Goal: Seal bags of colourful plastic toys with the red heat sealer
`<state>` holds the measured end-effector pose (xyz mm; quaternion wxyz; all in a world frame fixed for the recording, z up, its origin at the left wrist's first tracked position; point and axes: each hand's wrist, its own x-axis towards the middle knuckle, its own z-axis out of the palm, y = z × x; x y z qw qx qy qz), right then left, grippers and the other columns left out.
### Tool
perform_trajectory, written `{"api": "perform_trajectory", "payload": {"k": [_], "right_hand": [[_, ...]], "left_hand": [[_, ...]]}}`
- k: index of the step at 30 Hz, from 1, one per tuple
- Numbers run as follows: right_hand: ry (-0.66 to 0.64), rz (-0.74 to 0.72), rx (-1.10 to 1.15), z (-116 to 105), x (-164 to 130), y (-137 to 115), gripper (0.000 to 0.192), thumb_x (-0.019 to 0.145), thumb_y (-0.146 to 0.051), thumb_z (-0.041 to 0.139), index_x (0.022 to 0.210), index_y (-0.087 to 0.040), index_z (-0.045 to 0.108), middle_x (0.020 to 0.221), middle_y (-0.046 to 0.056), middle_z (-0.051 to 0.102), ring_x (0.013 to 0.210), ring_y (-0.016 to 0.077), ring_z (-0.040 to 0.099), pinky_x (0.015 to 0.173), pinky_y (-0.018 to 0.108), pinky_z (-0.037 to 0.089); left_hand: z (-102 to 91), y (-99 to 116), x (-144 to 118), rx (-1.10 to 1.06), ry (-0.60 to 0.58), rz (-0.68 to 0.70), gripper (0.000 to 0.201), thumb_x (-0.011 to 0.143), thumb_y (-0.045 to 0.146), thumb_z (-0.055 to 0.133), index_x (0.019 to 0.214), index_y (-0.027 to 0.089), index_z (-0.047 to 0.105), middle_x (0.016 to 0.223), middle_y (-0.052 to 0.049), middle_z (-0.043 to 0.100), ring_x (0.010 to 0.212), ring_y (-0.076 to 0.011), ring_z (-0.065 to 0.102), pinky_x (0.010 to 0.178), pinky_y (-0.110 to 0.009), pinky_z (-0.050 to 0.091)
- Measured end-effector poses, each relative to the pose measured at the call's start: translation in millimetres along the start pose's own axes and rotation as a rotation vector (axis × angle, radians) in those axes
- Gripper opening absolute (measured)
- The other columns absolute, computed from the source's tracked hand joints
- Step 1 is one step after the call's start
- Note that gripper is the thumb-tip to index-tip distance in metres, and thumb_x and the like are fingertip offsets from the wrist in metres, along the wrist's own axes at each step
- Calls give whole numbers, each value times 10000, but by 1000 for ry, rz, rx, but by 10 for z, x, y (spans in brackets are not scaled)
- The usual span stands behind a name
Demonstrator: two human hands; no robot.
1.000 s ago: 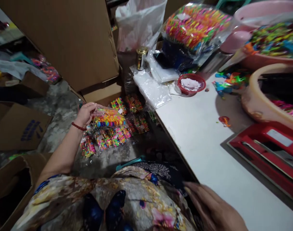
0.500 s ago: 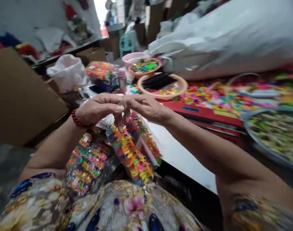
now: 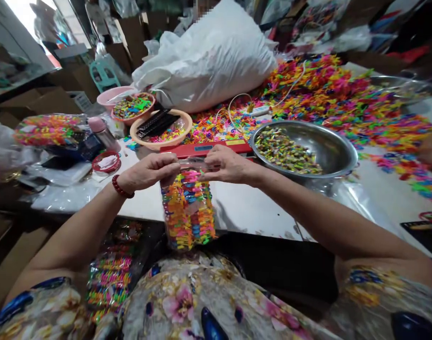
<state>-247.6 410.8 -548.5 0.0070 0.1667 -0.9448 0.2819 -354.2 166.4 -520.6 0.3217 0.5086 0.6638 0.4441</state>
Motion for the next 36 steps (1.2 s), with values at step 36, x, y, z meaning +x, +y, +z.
{"api": "perform_trajectory", "payload": {"k": [36], "right_hand": [[219, -3, 16, 173, -726, -270, 304, 991, -340, 561, 737, -183, 503, 732, 20, 533, 644, 124, 473, 620, 235, 371]], "left_hand": [[140, -544, 142, 660, -176, -543, 225, 668, 271, 746, 519, 188, 599, 503, -33, 558, 550, -187, 515, 618, -320, 346]]}}
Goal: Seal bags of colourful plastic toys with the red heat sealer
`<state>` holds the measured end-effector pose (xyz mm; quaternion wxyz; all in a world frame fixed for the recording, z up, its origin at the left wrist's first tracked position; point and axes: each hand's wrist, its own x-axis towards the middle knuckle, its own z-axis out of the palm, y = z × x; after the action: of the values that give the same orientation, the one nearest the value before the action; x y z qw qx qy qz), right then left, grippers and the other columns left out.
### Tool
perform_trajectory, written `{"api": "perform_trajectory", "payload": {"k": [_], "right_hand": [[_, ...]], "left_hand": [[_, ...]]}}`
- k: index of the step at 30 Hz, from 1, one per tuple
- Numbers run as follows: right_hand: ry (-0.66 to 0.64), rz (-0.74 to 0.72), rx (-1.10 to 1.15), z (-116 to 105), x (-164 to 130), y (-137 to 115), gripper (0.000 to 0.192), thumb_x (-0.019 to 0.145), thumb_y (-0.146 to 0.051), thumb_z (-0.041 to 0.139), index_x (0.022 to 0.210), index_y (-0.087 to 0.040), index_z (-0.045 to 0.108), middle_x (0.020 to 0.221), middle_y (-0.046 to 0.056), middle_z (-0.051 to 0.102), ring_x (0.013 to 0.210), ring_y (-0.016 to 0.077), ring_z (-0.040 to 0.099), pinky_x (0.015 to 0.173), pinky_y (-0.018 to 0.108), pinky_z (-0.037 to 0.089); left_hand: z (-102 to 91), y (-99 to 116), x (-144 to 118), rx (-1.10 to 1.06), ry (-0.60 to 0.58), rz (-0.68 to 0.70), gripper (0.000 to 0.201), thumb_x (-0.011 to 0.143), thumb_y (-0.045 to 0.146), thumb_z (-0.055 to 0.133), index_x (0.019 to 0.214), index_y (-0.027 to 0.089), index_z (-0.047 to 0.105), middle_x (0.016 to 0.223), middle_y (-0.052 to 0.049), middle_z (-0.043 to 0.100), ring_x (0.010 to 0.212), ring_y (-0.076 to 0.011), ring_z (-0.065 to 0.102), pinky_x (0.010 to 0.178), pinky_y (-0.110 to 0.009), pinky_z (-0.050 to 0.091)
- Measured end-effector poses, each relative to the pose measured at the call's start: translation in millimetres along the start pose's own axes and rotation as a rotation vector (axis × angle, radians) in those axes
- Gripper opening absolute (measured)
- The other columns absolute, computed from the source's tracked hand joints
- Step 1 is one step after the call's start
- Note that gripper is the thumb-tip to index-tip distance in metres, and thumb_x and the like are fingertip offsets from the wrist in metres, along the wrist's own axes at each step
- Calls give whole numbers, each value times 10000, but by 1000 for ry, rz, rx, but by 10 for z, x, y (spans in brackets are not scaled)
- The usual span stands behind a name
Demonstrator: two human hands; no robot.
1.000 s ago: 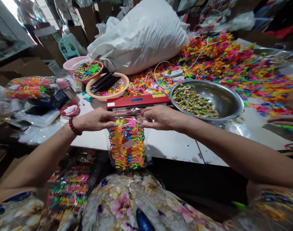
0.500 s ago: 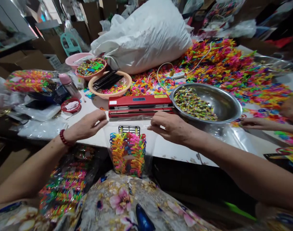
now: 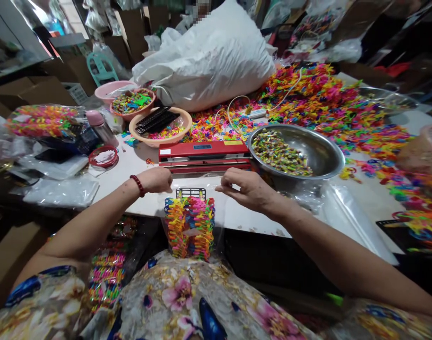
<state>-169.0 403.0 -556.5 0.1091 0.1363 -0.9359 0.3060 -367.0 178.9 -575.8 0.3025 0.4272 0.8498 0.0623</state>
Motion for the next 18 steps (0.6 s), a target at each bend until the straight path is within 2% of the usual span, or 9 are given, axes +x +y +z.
{"api": "perform_trajectory", "payload": {"k": [3, 5, 7, 10, 12, 14, 16, 18], "right_hand": [[26, 71, 86, 18, -46, 45, 315, 976, -375, 583, 735, -180, 526, 716, 16, 545, 641, 124, 481, 618, 241, 381], [71, 125, 158, 48, -78, 99, 315, 955, -392, 612, 732, -179, 551, 709, 12, 559, 639, 124, 493, 619, 245, 387], [135, 190, 233, 97, -108, 171, 304, 928, -408, 648, 741, -178, 576, 717, 13, 581, 650, 128, 507, 626, 252, 396], [221, 306, 370, 215, -148, 318, 284, 876, -426, 711, 780, -183, 598, 729, 7, 599, 663, 135, 506, 627, 262, 398], [268, 368, 472, 314, -165, 428, 294, 837, -434, 750, 792, -188, 597, 737, 0, 598, 667, 135, 500, 621, 263, 394], [313, 408, 567, 408, -167, 522, 307, 803, -431, 782, 789, -189, 592, 754, -2, 600, 680, 134, 503, 628, 263, 395], [352, 428, 640, 477, -154, 583, 313, 776, -417, 805, 778, -187, 593, 764, -4, 602, 690, 131, 505, 643, 264, 396], [384, 448, 684, 517, -131, 615, 314, 749, -399, 826, 764, -185, 597, 755, -8, 598, 689, 126, 502, 652, 264, 395]], "left_hand": [[-5, -111, 48, 8, 218, -80, 260, 698, 181, 647, 469, 192, 524, 507, -57, 535, 595, -215, 535, 658, -340, 346], [39, -228, 30, -157, 340, -95, 231, 735, 242, 627, 521, 193, 555, 554, -59, 565, 630, -219, 548, 669, -336, 364], [147, -340, 0, -496, 447, -39, 218, 763, 344, 641, 613, 192, 598, 637, -50, 616, 686, -210, 570, 696, -319, 401], [445, -466, -2, -1215, 571, 81, 371, 776, 554, 685, 784, 188, 624, 915, -68, 709, 898, -215, 635, 825, -325, 474], [700, -516, 37, -1572, 527, 99, 562, 731, 729, 676, 875, 187, 641, 1103, -107, 708, 1066, -244, 634, 915, -361, 491], [936, -527, 92, -1732, 377, 90, 743, 643, 838, 667, 986, 179, 678, 1242, -148, 672, 1215, -290, 585, 975, -385, 484], [1094, -487, 143, -1746, 234, 88, 797, 588, 789, 759, 1084, 167, 700, 1321, -165, 639, 1314, -326, 518, 1013, -386, 468], [1149, -400, 184, -1706, 131, 102, 719, 582, 600, 882, 1128, 163, 713, 1313, -159, 651, 1291, -337, 540, 1003, -382, 470]]}}
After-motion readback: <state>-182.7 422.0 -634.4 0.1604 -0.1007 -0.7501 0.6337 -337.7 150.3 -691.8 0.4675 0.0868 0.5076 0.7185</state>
